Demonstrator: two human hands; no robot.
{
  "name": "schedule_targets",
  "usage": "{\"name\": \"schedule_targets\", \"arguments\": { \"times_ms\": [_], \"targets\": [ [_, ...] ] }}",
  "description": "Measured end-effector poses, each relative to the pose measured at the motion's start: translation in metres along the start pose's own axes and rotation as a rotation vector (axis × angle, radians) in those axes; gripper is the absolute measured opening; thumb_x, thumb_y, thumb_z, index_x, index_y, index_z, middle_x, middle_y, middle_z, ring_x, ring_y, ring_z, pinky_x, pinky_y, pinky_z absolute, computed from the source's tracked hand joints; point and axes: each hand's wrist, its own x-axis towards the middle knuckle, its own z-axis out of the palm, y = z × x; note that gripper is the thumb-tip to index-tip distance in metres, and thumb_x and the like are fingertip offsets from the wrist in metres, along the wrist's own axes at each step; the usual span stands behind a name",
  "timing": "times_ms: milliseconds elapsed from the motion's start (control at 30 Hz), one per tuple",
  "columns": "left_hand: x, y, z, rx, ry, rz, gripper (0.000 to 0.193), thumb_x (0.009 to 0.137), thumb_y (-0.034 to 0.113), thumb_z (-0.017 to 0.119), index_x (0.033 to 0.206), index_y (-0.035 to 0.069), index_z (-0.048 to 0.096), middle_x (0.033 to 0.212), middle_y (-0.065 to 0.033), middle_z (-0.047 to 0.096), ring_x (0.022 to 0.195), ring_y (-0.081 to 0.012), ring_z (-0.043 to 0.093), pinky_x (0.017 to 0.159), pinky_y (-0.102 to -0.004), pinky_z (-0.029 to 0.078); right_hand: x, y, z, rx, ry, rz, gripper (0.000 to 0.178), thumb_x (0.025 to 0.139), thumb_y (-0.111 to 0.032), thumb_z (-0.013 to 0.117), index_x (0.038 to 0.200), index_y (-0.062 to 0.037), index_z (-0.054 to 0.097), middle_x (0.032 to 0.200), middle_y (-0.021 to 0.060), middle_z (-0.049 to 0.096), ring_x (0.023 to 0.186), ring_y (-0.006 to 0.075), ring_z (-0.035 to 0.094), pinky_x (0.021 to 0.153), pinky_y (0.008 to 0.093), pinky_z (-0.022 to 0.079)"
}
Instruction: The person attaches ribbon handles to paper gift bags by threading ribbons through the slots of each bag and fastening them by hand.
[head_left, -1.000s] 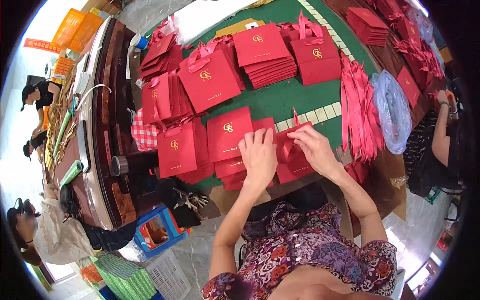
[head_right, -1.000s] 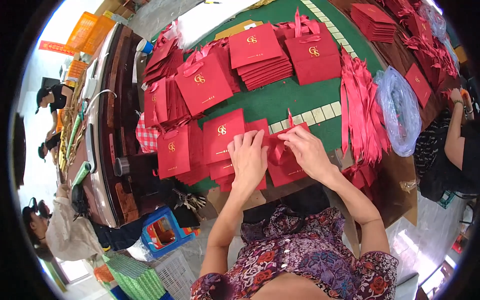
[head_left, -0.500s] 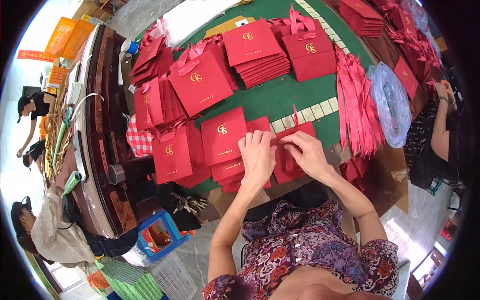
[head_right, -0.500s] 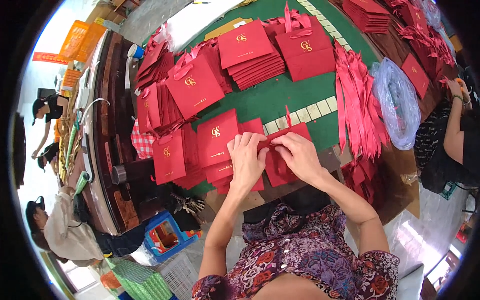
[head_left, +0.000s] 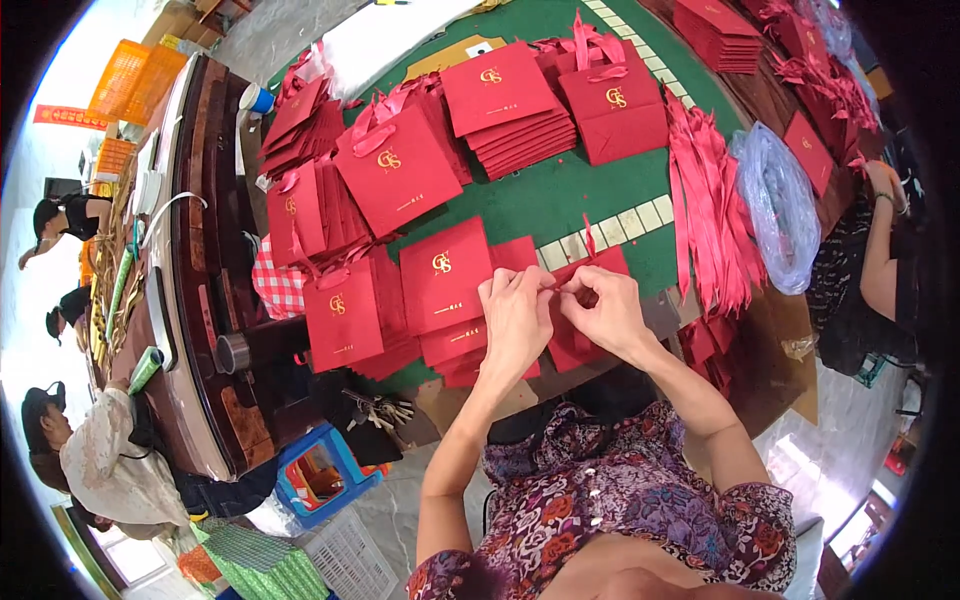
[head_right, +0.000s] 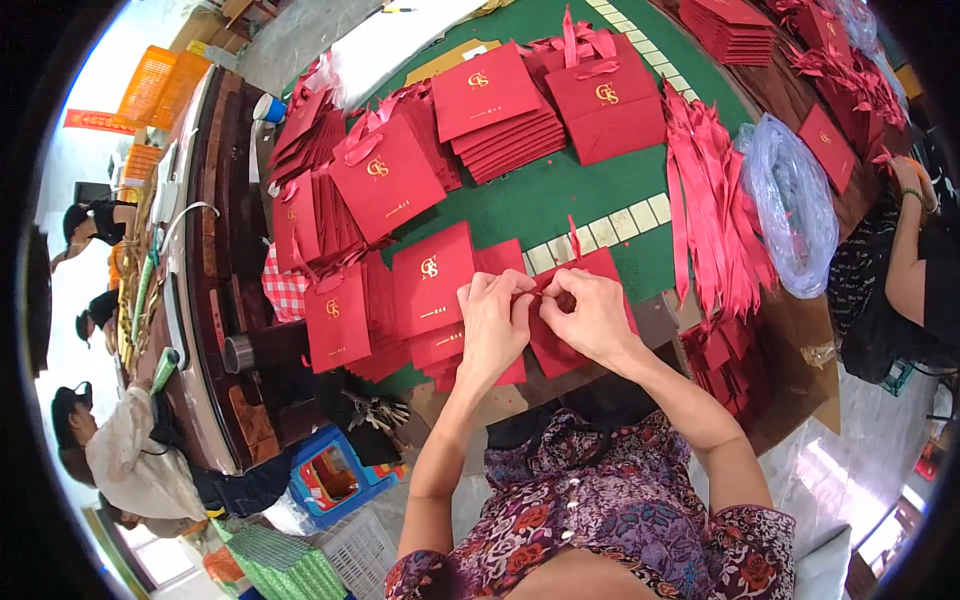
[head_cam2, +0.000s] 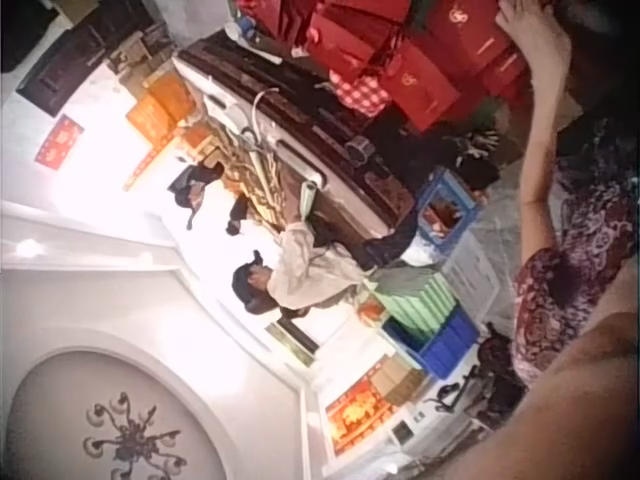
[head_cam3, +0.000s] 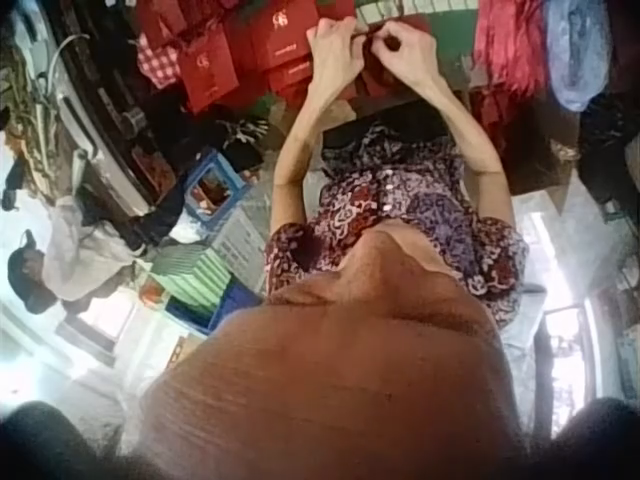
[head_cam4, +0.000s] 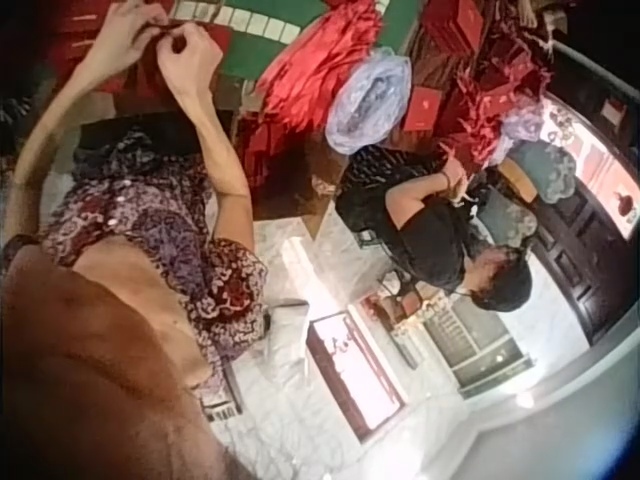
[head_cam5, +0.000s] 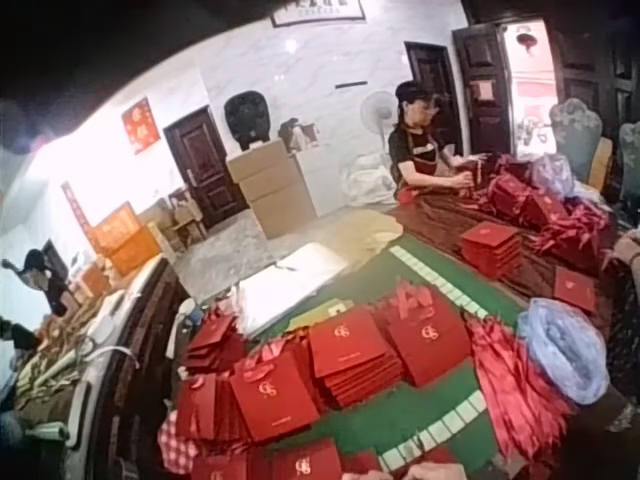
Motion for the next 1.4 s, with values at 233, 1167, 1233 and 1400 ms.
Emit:
{"name": "schedule_targets", "arguments": {
  "times_ms": [233, 1167, 1233, 1400],
  "targets": [
    [-0.004, 0.004, 0.005, -0.016, 0.060, 0.009, 0.013, 0.082, 0.003, 0.065, 0.094, 0.007, 0.066, 0.089, -0.0065, 0.070, 0.090, -0.0268, 0.057, 0.085, -0.0401, 0.039, 0.000, -0.002, 0.001, -0.146, 0.010, -0.088, 0.011, 0.074, -0.008, 0.070, 0.079, -0.0022, 0.062, 0.074, 0.0126, 0.065, 0.069, 0.0305, 0.066, 0.059, 0.0393, 0.050],
    [-0.003, 0.010, 0.008, -0.213, 0.009, -0.062, 0.022, 0.079, 0.014, 0.078, 0.097, 0.006, 0.068, 0.088, -0.0075, 0.070, 0.085, -0.0238, 0.061, 0.072, -0.0354, 0.051, 0.017, 0.007, -0.051, -0.357, -0.134, -0.408, 0.016, 0.085, -0.022, 0.070, 0.097, -0.0108, 0.070, 0.098, 0.0049, 0.062, 0.104, 0.0267, 0.055, 0.093, 0.0419, 0.037],
    [-0.005, 0.014, 0.011, -0.179, 0.045, -0.027, 0.022, 0.075, 0.010, 0.079, 0.095, 0.006, 0.068, 0.086, -0.0066, 0.069, 0.085, -0.0250, 0.060, 0.075, -0.0367, 0.051, 0.026, 0.014, -0.055, -0.392, -0.249, -0.356, 0.018, 0.088, -0.025, 0.067, 0.096, -0.0097, 0.071, 0.096, 0.0061, 0.063, 0.102, 0.0275, 0.055, 0.093, 0.0425, 0.037],
    [-0.010, 0.019, 0.015, -0.100, 0.118, 0.138, 0.018, 0.075, 0.004, 0.076, 0.092, 0.006, 0.070, 0.085, -0.0058, 0.069, 0.082, -0.0266, 0.059, 0.074, -0.0381, 0.051, 0.055, 0.031, -0.056, -0.141, -0.646, -0.228, 0.025, 0.091, -0.026, 0.061, 0.086, -0.0026, 0.071, 0.078, 0.0103, 0.067, 0.077, 0.0294, 0.063, 0.073, 0.0388, 0.047]
  ]
}}
